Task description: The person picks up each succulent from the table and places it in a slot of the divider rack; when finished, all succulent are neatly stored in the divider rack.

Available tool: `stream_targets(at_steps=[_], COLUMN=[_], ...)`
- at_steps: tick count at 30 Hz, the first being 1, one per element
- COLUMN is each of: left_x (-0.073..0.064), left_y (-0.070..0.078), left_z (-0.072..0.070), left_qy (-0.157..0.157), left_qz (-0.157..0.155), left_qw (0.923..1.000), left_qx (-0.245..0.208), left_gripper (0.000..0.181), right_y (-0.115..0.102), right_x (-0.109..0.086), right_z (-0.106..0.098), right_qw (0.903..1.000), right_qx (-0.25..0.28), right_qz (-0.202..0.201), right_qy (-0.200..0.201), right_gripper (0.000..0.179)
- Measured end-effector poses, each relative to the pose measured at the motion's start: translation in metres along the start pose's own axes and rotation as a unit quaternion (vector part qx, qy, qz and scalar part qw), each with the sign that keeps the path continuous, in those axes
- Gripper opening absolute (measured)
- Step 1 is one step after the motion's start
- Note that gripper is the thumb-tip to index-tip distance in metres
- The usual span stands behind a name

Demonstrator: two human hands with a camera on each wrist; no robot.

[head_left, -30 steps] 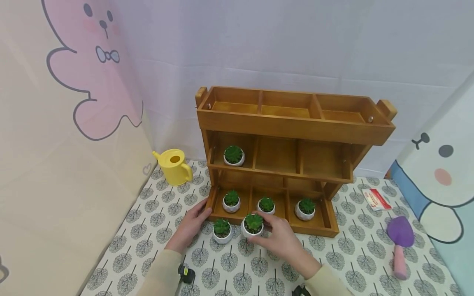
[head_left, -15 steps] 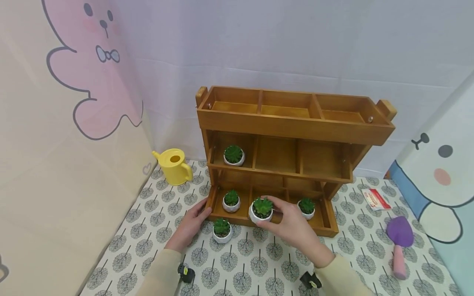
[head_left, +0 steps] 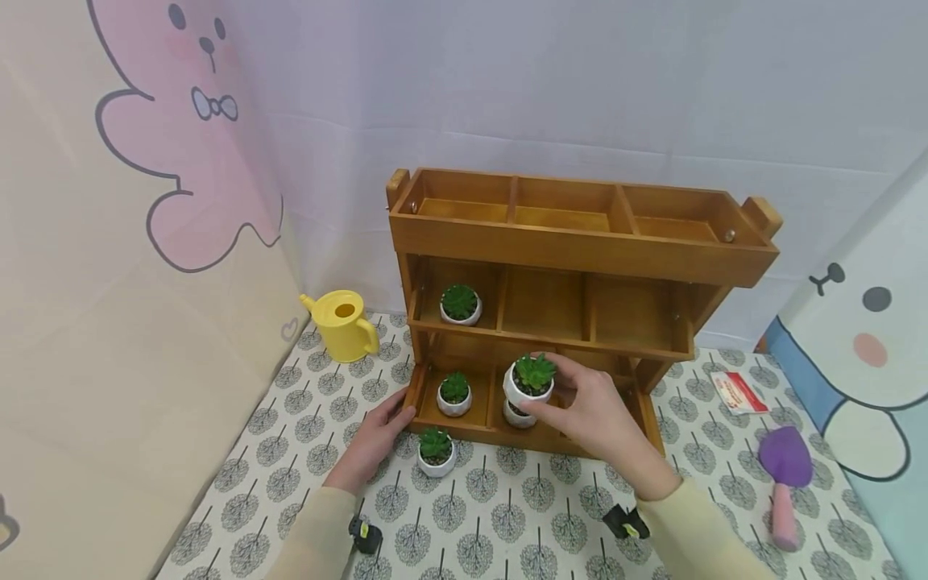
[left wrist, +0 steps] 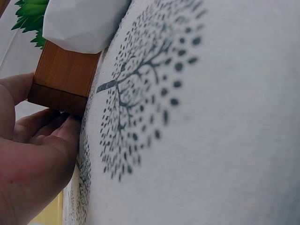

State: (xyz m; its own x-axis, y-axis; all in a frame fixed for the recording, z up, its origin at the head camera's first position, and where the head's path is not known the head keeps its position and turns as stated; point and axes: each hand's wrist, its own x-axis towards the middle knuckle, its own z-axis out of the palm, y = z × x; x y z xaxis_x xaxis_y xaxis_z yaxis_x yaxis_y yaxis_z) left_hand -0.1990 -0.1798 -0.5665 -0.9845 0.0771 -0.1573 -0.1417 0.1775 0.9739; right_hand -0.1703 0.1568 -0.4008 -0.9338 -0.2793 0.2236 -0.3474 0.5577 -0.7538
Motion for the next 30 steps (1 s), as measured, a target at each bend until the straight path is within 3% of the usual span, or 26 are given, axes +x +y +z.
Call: stream_targets(at_steps=[13,20,30], left_x=[-0.001,-0.002,-0.002], left_y=[0.004,0.005,0.004], left_z=[0.001,0.002,0.001], left_qy=[0.002,0.005,0.007], left_qz=[-0.011,-0.009,-0.001], left_qw=[0.9999,0.9999,1.0], left_qx=[0.008,0.006,0.005], left_gripper=[0.059,0.058,0.059], right_y=[-0.013,-0.018,-0.008], right_x=[0.016,0.022,0.049], right_z=[-0.03,-0.039,-0.05], right_qw=[0.9998,0.9994,0.9982], right_qx=[-0.001,-0.024,-0.021], right_qz=[0.018,0.007,-0.004], right_qy=[0.011,0.022,0.056], right_gripper=[0.063,0.064,0.058])
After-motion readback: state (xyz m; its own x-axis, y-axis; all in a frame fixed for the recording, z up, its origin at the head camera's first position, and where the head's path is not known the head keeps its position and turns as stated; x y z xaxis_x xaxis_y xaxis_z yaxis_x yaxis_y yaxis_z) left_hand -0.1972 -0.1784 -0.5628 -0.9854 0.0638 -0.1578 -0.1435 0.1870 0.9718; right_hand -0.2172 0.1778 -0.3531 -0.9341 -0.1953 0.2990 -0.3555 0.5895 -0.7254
